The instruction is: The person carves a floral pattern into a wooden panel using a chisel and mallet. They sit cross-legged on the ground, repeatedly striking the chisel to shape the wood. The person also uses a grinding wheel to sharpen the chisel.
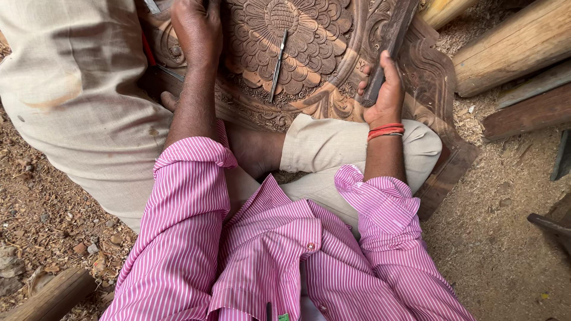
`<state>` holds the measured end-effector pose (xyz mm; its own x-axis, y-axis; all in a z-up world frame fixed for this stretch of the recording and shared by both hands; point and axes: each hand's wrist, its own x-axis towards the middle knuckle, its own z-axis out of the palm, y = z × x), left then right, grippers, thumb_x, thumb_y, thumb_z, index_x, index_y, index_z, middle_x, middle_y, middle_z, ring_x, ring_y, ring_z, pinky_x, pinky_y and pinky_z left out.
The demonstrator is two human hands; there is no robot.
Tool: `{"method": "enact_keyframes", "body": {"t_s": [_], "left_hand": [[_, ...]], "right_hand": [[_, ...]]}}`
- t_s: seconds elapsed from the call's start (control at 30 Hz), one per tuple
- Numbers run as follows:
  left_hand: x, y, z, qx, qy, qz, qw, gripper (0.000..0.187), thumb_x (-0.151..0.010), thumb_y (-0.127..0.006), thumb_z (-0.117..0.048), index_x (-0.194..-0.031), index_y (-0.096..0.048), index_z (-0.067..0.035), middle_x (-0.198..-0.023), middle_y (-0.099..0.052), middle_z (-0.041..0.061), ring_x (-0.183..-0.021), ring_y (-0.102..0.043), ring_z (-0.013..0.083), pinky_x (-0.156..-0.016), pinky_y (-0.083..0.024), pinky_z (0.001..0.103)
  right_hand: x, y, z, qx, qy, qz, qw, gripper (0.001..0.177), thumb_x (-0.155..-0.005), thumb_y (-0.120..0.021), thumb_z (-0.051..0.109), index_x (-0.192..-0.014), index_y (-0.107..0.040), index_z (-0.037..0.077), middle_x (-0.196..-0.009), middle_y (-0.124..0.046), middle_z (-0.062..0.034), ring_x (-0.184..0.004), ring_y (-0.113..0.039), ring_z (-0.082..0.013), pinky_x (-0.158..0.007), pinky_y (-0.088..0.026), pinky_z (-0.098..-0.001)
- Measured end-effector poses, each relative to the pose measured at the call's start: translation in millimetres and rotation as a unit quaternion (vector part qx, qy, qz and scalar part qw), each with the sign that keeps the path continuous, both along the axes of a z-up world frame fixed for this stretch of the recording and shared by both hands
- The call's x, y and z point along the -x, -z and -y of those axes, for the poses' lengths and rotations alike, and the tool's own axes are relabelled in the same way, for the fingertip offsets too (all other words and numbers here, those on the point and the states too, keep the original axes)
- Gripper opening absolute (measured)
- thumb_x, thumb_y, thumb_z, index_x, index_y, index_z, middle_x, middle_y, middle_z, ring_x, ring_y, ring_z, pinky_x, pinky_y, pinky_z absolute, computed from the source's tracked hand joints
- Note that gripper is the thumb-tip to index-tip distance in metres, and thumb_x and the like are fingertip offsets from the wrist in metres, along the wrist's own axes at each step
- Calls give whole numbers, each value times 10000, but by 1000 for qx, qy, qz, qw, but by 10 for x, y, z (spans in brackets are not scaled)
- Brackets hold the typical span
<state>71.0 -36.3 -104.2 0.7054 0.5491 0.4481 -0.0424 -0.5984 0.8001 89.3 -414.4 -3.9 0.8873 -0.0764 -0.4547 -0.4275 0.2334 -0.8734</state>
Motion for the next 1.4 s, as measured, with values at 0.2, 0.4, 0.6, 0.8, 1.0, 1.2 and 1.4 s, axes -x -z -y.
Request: {"method": "enact_keyframes", "body": {"t_s": [0.2,0.4,0.6,0.8,1.0,1.2,1.4], "left_hand": [[44,-89,63,-23,9,16,1000,126,-985,-767,-48,-865,-730,-43,-725,-703,28,-627,-670,147,-533,-530,307],[55,-160,81,-42,3,36,998,57,-987,-760,-60,-934,-738,-57,-802,-730,47,-705,-716,178,-588,-578,320],[90,-224,119,-82,-7,48,995,94,-979,-769,-45,-1059,-723,-60,-933,-737,89,-823,-736,267,-689,-602,382],[80,-335,150,-44,6,17,999,219,-999,-734,-23,-1209,-718,-81,-1072,-760,92,-901,-779,241,-774,-666,340],[120,-362,148,-87,-6,-13,996,304,-977,-750,-45,-1267,-680,-106,-1146,-750,95,-938,-774,247,-808,-667,343],[143,-261,188,-125,-17,-42,991,363,-948,-756,-26,-1287,-692,-140,-1062,-729,90,-822,-736,281,-663,-628,395],[124,-312,171,-156,-11,-37,987,295,-1008,-730,-67,-1276,-646,-153,-1161,-723,59,-926,-747,265,-738,-645,401]], "right_hand": [[211,-158,-301,269,-87,147,948,626,-1032,-583,354,-1532,-316,86,-1060,-631,-77,-722,-651,-80,-552,-611,-245],[556,-368,-673,145,-324,202,913,642,-1025,-728,153,-1569,-421,2,-1306,-648,-173,-1047,-713,-178,-887,-658,-298],[815,-642,-1256,395,-280,471,737,792,-954,-818,118,-1590,-346,145,-1308,-616,-160,-1178,-690,-267,-1007,-608,-358],[450,-794,-1560,390,-280,538,693,991,-1064,-761,156,-1680,13,224,-1307,-650,-179,-1029,-762,-242,-835,-669,-297],[422,-737,-1819,570,-378,390,616,929,-1017,-769,165,-1662,-100,179,-1030,-713,-94,-781,-730,-197,-667,-620,-323],[629,-1184,-1706,468,-183,554,664,939,-1020,-773,112,-1685,-143,322,-1191,-646,-151,-949,-708,-209,-728,-616,-322],[419,-961,-1961,507,-181,536,650,864,-1033,-698,66,-1680,-191,336,-1171,-640,-141,-963,-699,-239,-741,-621,-348]]}}
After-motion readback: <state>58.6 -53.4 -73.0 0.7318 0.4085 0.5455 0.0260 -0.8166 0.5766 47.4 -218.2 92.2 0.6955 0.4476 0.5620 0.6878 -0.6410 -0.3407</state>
